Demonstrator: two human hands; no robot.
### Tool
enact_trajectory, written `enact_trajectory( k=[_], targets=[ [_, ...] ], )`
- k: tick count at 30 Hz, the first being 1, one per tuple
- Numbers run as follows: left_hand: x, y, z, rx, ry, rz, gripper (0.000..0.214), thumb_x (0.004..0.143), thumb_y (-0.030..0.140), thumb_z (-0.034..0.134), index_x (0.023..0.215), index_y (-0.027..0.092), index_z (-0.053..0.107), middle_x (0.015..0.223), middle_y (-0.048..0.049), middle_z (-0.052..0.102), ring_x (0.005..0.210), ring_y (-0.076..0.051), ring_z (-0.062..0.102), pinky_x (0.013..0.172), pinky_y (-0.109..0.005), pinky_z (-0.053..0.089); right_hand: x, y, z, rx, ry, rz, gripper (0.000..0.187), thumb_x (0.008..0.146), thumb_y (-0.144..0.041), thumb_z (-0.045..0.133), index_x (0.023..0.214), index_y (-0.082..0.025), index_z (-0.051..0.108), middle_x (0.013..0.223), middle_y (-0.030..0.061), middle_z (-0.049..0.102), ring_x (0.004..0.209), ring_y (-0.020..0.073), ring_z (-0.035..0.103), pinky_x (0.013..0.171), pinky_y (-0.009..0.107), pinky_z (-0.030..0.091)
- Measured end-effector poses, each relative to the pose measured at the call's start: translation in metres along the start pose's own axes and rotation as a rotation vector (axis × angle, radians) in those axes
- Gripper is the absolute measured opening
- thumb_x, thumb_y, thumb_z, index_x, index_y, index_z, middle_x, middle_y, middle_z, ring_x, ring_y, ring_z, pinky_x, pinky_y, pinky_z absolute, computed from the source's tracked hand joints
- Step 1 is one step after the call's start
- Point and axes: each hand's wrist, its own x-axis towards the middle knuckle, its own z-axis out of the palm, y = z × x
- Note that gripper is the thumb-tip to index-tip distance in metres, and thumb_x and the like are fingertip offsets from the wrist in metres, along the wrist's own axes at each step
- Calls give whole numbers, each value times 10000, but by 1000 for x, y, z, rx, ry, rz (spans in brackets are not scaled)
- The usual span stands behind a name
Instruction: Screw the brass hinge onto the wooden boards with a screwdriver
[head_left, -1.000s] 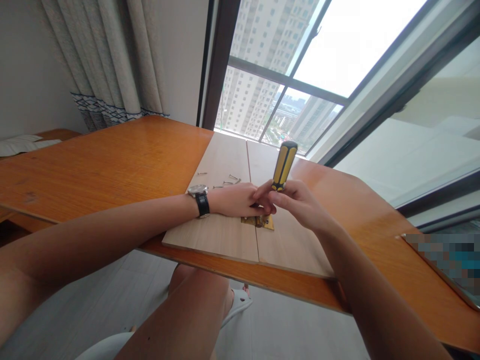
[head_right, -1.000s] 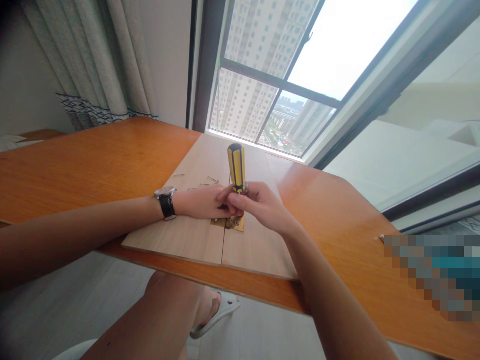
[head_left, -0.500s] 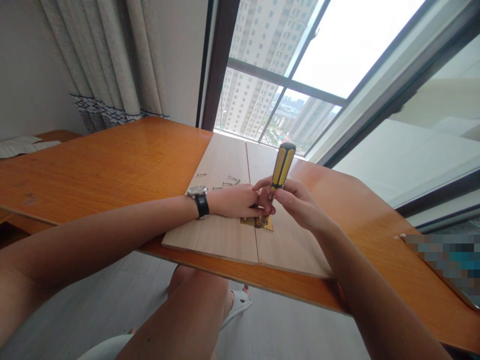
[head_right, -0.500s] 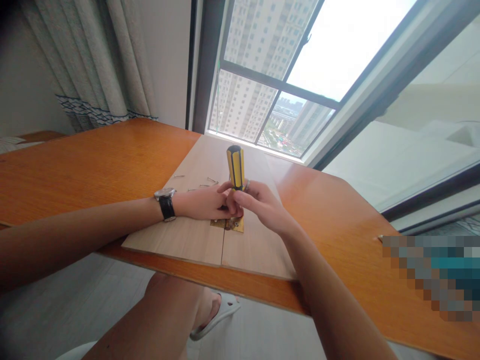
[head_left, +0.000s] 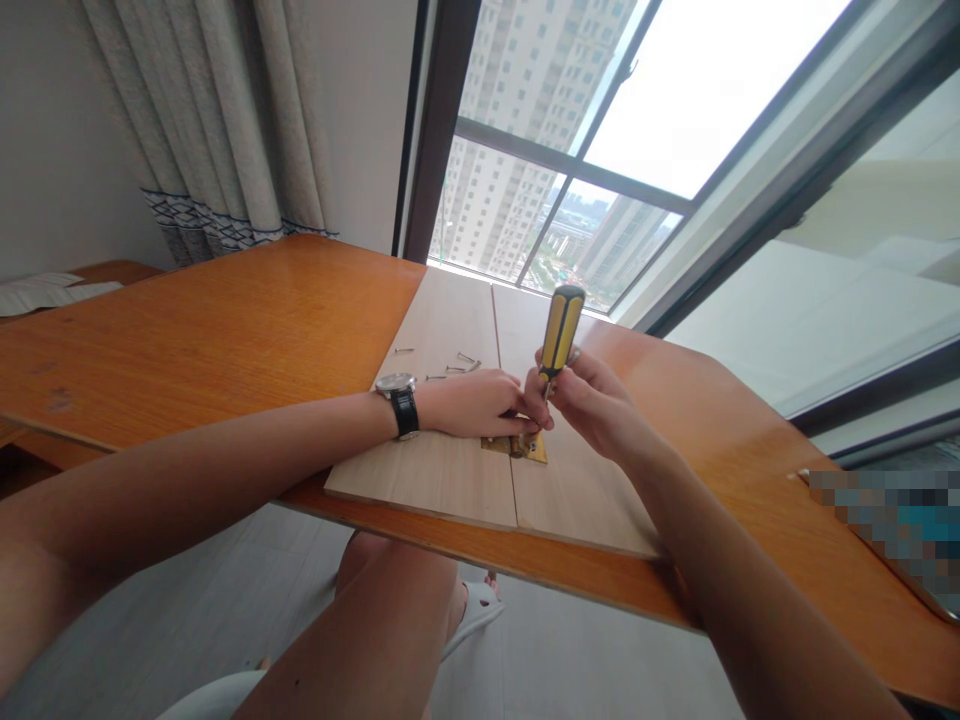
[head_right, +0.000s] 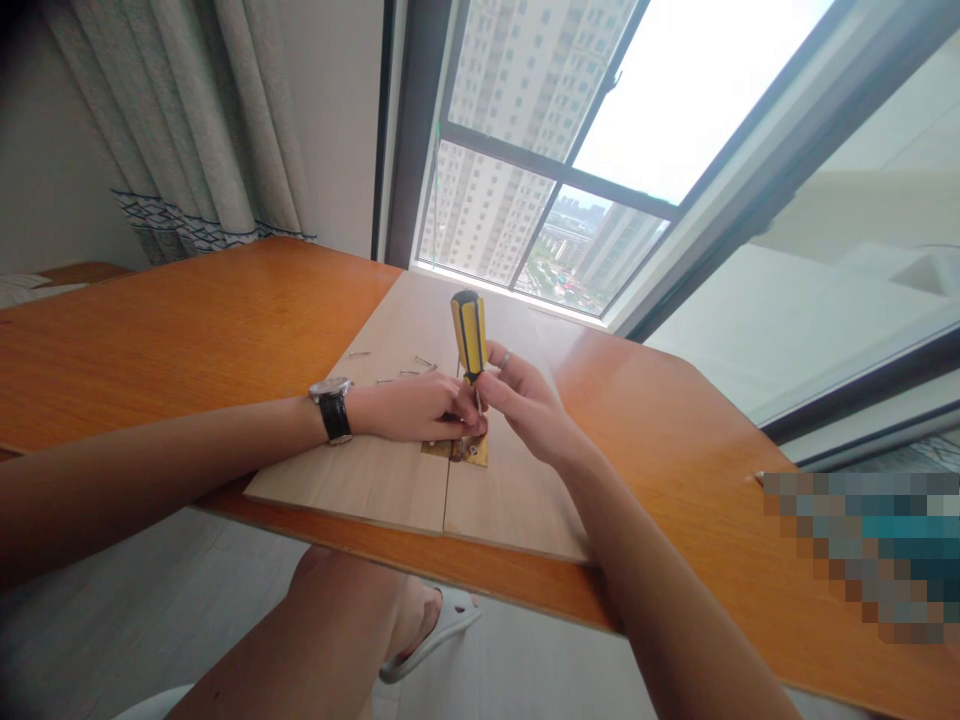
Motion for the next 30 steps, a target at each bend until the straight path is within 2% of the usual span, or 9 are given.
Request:
enact_trajectory(
  k=[9, 14, 21, 27, 30],
  targets=[
    [0, 3, -1, -16, -1, -35, 187, 934, 163, 582, 901, 171, 766, 932, -46, 763, 913, -134, 695, 909, -228, 497, 1, -3, 3, 9, -2, 12, 378, 868, -544, 670, 954, -208, 518, 603, -38, 624, 502, 130, 543, 527, 283, 423],
    [0, 1, 0, -19, 7, -34, 191, 934, 152, 578, 910, 171, 767, 934, -44, 764, 923, -133, 696, 923, -227, 497, 1, -3, 6, 28, 31, 7, 406, 874, -535, 669, 1047, -226, 470, 588, -66, 616, 465, 123, 541, 513, 272, 415],
    [0, 1, 0, -18, 4, -23, 218, 950, 182, 565, 863, 167, 764, 903, -53, 760, 886, -133, 694, 905, -238, 504, 2, -6, 7, 14, 8, 21, 380, 868, -559, 651, 894, -222, 477, 573, -44, 603, 462, 145, 568, 467, 284, 401],
    [0, 1, 0, 46, 10, -33, 245, 980, 272, 554, 908, 163, 761, 911, -63, 756, 884, -147, 694, 888, -249, 502, 2, -8, 8, 74, 36, 62, 346, 874, -530, 632, 935, -206, 528, 551, -41, 527, 513, 152, 515, 523, 304, 386],
    [0, 1, 0, 82, 2, -19, 254, 993, 276, 536, 969, 177, 768, 938, -58, 757, 879, -144, 690, 875, -240, 493, 3, -8, 8, 117, 30, 88, 354, 864, -547, 626, 931, -215, 522, 544, -64, 433, 488, 134, 424, 521, 299, 345]
  ],
)
